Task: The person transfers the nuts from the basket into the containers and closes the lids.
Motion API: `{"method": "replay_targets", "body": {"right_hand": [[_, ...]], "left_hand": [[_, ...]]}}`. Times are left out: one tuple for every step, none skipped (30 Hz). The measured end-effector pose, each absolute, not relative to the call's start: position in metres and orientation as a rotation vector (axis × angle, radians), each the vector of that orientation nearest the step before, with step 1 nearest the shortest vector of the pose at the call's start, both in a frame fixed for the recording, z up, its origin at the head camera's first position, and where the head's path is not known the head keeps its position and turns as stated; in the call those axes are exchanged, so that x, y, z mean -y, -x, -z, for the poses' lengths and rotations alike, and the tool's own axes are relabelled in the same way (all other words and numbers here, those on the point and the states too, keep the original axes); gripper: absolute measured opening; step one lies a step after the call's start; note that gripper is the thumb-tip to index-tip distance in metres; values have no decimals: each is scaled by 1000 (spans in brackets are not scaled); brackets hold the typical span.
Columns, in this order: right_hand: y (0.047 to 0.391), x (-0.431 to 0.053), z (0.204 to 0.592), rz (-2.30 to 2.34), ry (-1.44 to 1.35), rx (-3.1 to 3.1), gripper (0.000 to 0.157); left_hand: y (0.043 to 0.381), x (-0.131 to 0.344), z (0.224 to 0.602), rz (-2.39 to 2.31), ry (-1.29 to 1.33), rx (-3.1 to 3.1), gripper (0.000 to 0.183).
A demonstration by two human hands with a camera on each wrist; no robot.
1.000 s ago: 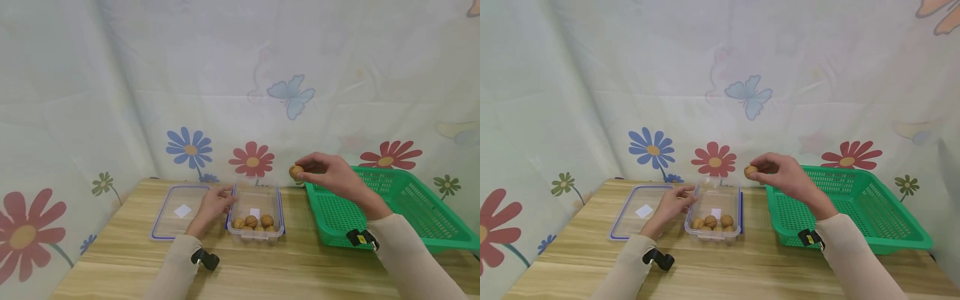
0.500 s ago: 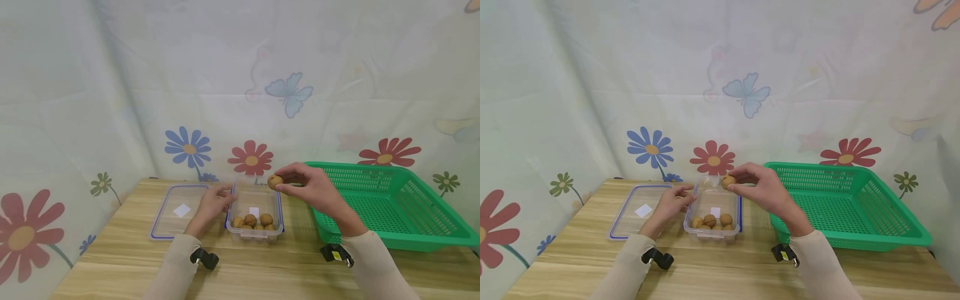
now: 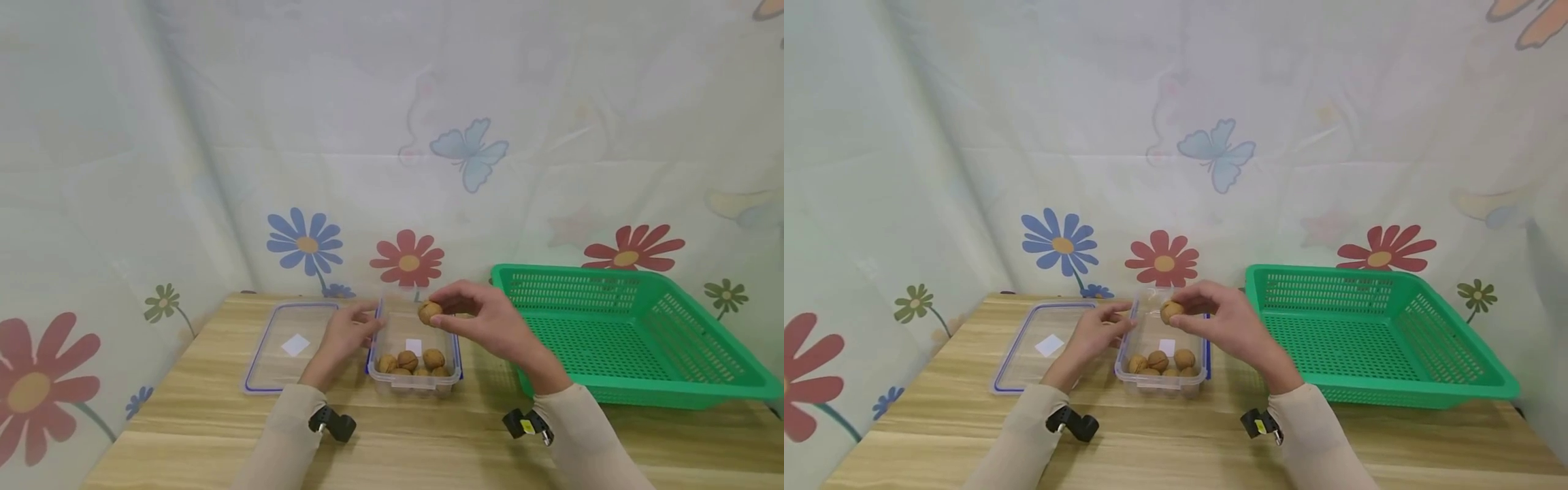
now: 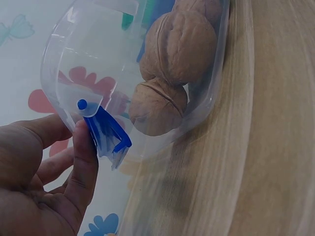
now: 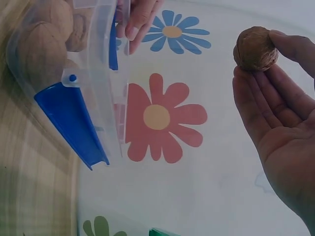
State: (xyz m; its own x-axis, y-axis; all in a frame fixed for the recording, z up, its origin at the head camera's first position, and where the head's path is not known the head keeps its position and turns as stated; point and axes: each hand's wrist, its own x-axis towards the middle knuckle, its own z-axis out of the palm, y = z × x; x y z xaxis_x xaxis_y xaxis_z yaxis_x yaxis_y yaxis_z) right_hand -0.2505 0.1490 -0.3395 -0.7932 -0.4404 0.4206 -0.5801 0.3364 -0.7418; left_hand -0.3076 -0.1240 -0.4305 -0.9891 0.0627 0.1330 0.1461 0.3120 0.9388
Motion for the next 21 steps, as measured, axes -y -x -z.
{"method": "replay_targets", "body": {"right_hand": [[251, -149, 341, -1453, -938, 2449, 28], [252, -148, 343, -1452, -933, 2454, 29], [252, -148, 344, -1451, -926, 2461, 29], [253, -147, 346, -1446, -920, 2469, 29], [253, -146, 348, -1440, -914, 2478, 29], [254, -145, 349, -1437, -913, 2486, 29], [254, -144, 350, -1437, -911, 2494, 30], [255, -142, 352, -1433, -909, 2504, 30], [255, -141, 353, -1431, -907, 2512, 30], [255, -140, 354, -1426, -905, 2520, 31], [256, -139, 355, -1431, -902, 2525, 31], [256, -138, 356, -1437, -897, 2530, 31], [256, -137, 358, -1444, -887, 2537, 31], [256, -136, 359, -1452, -875, 2543, 32], [257, -135, 360, -1464, -861, 2548, 33], [257, -134, 361, -1476, -846, 2553, 33], [257, -134, 363, -1491, -831, 2558, 34], [257, -133, 364, -1505, -817, 2564, 34], [257, -132, 365, -1515, -804, 2570, 35], [258, -132, 367, -1521, -794, 2576, 34], [258, -131, 368, -1523, -786, 2582, 34]], "left_hand": [[307, 124, 431, 1796, 200, 2482, 44], [307, 124, 431, 1803, 202, 2477, 44], [308, 124, 431, 1804, 205, 2474, 44], [308, 124, 432, 1802, 207, 2473, 45], [308, 124, 432, 1798, 210, 2473, 45], [309, 124, 432, 1792, 210, 2475, 45], [309, 124, 432, 1785, 209, 2479, 45], [310, 124, 432, 1781, 207, 2483, 45], [310, 125, 432, 1774, 208, 2486, 45], [310, 125, 432, 1773, 206, 2489, 45], [310, 125, 432, 1769, 208, 2492, 45], [311, 125, 432, 1770, 208, 2492, 45], [311, 125, 432, 1771, 210, 2492, 45], [311, 125, 432, 1771, 212, 2491, 45], [311, 125, 431, 1770, 213, 2491, 45], [311, 125, 431, 1769, 213, 2491, 45], [310, 125, 431, 1767, 215, 2492, 45], [310, 125, 431, 1769, 215, 2491, 45], [310, 125, 431, 1769, 215, 2492, 45], [310, 125, 431, 1771, 215, 2491, 45], [310, 124, 431, 1771, 215, 2491, 45]]}}
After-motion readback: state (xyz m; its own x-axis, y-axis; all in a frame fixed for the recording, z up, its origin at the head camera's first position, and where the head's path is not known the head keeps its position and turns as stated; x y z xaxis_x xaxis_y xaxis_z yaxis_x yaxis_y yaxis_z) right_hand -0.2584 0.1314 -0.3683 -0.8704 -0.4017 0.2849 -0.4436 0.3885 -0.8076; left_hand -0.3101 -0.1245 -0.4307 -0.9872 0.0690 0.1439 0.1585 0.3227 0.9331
